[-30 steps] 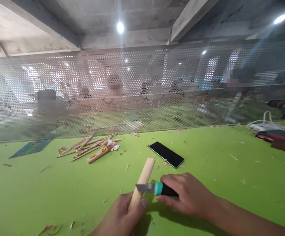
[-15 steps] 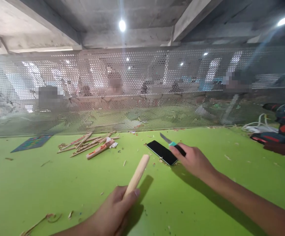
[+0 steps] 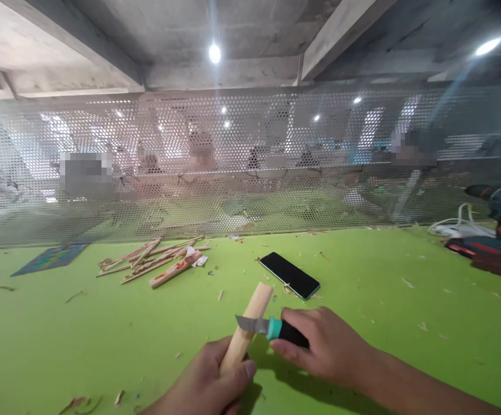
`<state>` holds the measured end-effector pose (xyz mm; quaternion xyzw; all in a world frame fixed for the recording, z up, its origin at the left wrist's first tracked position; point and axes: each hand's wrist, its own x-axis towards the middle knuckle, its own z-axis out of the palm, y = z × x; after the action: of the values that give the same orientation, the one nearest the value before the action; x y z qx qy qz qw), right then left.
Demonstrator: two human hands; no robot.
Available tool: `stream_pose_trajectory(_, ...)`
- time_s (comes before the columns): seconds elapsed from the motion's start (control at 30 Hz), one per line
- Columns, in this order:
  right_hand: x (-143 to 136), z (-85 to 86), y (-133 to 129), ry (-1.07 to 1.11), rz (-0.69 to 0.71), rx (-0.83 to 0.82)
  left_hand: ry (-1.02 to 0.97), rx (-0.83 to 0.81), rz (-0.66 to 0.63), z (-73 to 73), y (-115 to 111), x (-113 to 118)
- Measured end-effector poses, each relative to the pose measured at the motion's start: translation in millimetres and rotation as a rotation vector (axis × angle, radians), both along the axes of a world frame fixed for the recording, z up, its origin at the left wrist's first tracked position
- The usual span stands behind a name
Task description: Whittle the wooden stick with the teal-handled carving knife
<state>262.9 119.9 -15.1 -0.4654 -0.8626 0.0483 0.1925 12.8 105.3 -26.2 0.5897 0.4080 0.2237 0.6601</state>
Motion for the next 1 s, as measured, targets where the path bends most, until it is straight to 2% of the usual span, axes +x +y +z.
stream_pose_trajectory(0.1,-0.3,-4.7,-0.3,-0.032,-0.075,0.026,0.044,-0.004,0.081,5.8,-2.3,1.8)
stream_pose_trajectory(0.23,10.1,-7.3,10.5,-0.022,-0.101,0.037,0.092,-0.003,0.062,10.4,-3.4,3.2)
stream_pose_trajectory(0.3,25.9,-3.8,24.3,0.051,-0.175,-0.028,0.129,0.014,0.049,10.3,-4.7,3.4)
stream_pose_trajectory(0.33,36.0,-0.6,32.3,0.12,-0.299,-0.069,0.158,0.034,0.036,9.7,-5.3,3.5)
stream_pose_trajectory(0.37,46.6,3.3,40.0,0.142,-0.368,-0.069,0.186,0.065,0.028,8.9,-5.9,3.5)
stream_pose_trajectory(0.47,67.7,14.7,53.4,0.181,-0.447,-0.022,0.135,0.003,0.077,7.1,-5.4,3.2)
stream_pose_trajectory(0.53,65.6,18.0,51.7,0.213,-0.396,-0.056,0.075,-0.07,0.096,7.6,-3.6,2.5)
stream_pose_trajectory(0.6,53.2,17.0,44.1,0.25,-0.283,-0.133,0.046,-0.094,0.079,8.7,-1.7,1.5)
stream_pose_trajectory(0.73,26.7,12.4,27.7,0.182,-0.12,-0.198,-0.011,-0.13,0.088,9.0,-0.3,0.5)
stream_pose_trajectory(0.83,17.9,12.4,20.2,0.11,-0.086,-0.162,-0.046,-0.143,0.105,7.9,-1.1,0.8)
stream_pose_trajectory(1.0,14.9,7.1,15.8,0.029,-0.089,-0.066,-0.003,-0.109,0.049,12.2,-3.6,0.2)
